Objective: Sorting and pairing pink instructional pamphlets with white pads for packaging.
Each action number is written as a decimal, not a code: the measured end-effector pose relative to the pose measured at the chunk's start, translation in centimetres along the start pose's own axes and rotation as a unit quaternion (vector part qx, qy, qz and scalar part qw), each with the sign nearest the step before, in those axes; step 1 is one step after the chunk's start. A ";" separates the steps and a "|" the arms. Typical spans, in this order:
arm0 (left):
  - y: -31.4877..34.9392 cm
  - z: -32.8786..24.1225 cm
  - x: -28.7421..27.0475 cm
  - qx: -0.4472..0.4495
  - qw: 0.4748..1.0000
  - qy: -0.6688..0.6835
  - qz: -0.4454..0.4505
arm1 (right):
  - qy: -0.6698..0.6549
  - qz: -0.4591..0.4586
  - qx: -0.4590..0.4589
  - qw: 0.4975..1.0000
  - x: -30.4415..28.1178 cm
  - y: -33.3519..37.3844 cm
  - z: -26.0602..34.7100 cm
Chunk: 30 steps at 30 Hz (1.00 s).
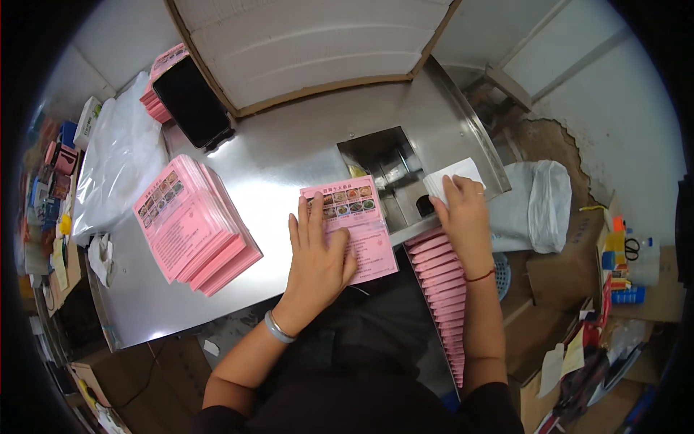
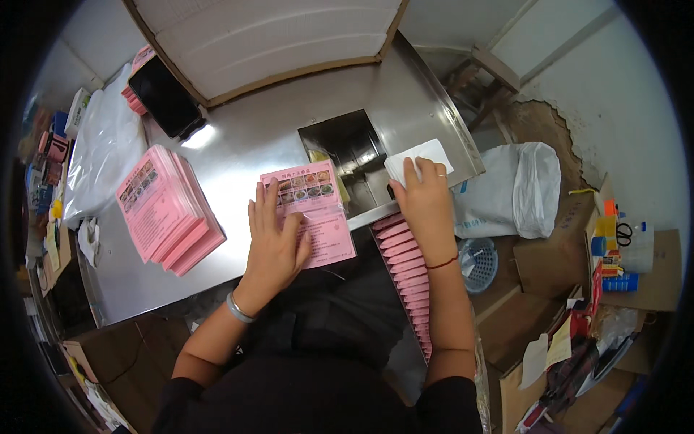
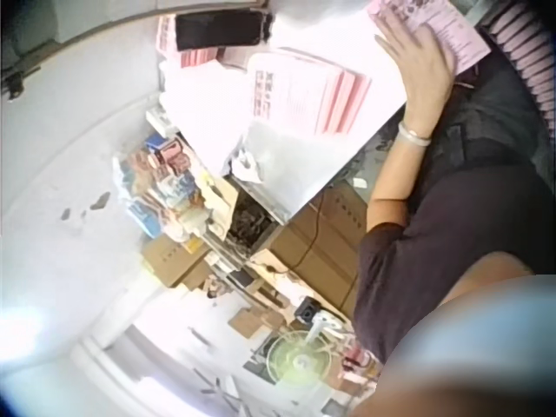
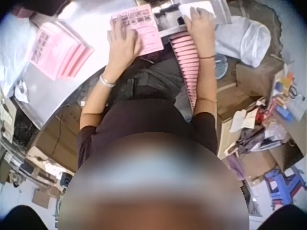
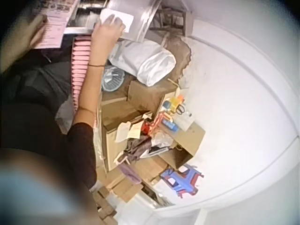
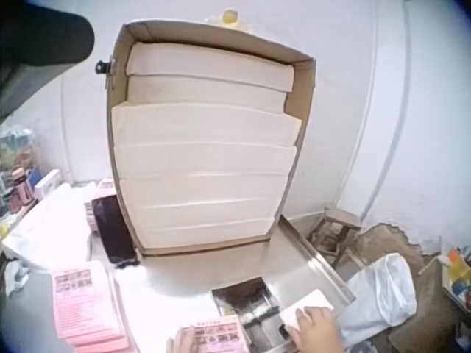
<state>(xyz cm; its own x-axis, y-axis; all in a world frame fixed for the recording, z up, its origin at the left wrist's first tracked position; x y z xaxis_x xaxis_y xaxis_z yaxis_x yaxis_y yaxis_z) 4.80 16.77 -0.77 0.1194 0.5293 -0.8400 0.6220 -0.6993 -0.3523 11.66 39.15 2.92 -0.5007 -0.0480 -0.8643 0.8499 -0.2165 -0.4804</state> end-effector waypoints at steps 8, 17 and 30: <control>0.1 0.0 -0.3 -0.011 1.000 0.013 -0.022 | 0.065 -0.021 0.013 0.998 0.6 0.2 0.0; -0.1 1.4 -1.2 0.019 0.997 0.005 0.078 | -0.140 -0.024 -0.090 0.986 0.7 2.5 7.2; -0.2 0.5 -2.1 0.017 0.995 -0.099 0.006 | -0.165 -0.102 -0.027 0.981 0.4 0.5 4.3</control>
<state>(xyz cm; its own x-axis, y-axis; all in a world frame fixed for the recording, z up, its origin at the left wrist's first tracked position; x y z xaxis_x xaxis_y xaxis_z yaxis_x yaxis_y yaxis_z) 4.06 15.53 0.87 -0.0290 0.4182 -0.9079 0.5949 -0.7227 -0.3519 11.18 34.85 2.93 -0.6793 -0.3235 -0.6587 0.7297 -0.2024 -0.6532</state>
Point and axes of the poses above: each hand's wrist, its own y-axis away from the middle knuckle, its own x-axis out of the palm, z = x × y, the point moved 7 cm from there along -y, towards the middle knuckle, and after that the axes turned 1 degree about z, right-handed, at the moved point
